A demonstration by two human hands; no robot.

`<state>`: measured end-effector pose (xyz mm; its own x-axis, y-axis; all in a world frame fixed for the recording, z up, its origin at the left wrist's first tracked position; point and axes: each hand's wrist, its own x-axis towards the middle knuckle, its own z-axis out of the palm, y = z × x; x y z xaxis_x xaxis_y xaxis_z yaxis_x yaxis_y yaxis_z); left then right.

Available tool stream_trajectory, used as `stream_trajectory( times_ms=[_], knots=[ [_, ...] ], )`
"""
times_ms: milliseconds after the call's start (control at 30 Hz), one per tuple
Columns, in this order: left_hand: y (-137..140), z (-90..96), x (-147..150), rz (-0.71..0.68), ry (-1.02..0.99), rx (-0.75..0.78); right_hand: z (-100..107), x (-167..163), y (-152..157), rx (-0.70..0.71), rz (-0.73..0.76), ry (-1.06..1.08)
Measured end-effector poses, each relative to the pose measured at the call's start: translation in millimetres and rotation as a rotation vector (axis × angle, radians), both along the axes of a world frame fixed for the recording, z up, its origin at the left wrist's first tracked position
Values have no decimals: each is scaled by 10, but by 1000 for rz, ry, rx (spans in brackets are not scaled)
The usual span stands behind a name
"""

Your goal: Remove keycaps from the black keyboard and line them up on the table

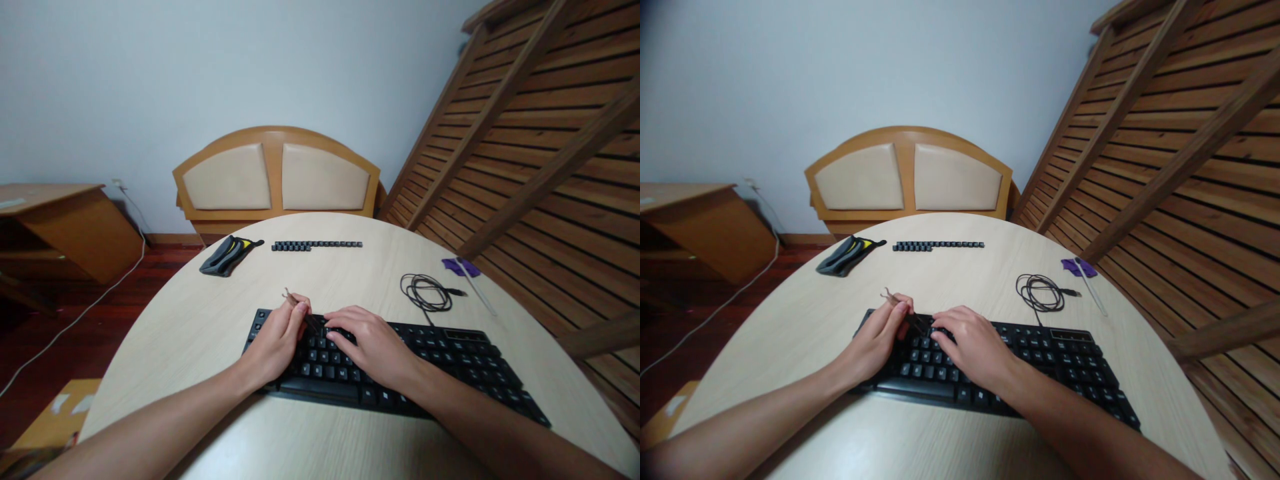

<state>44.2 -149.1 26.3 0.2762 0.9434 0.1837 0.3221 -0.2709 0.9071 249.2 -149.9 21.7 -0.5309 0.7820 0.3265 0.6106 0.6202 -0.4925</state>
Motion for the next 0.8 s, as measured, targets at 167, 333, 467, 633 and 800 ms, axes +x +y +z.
stream_trajectory(
  times_ms=[167, 333, 467, 633, 800],
  knots=[
    [13, -9, 3, 44, -92, -20, -4, 6, 11, -10, -38, 44],
    [29, -19, 5, 60, -112, -18, -17, 3, 24, -24, -40, 59],
    [41, -21, 9, 96, -91, -3, -23, 4, 30, -27, -62, 84],
    [50, -29, 12, 126, -93, -15, -15, 5, 50, -32, -101, 104],
    [53, -22, 13, 127, -88, -25, 18, 21, 100, -61, -164, 137]
  ],
)
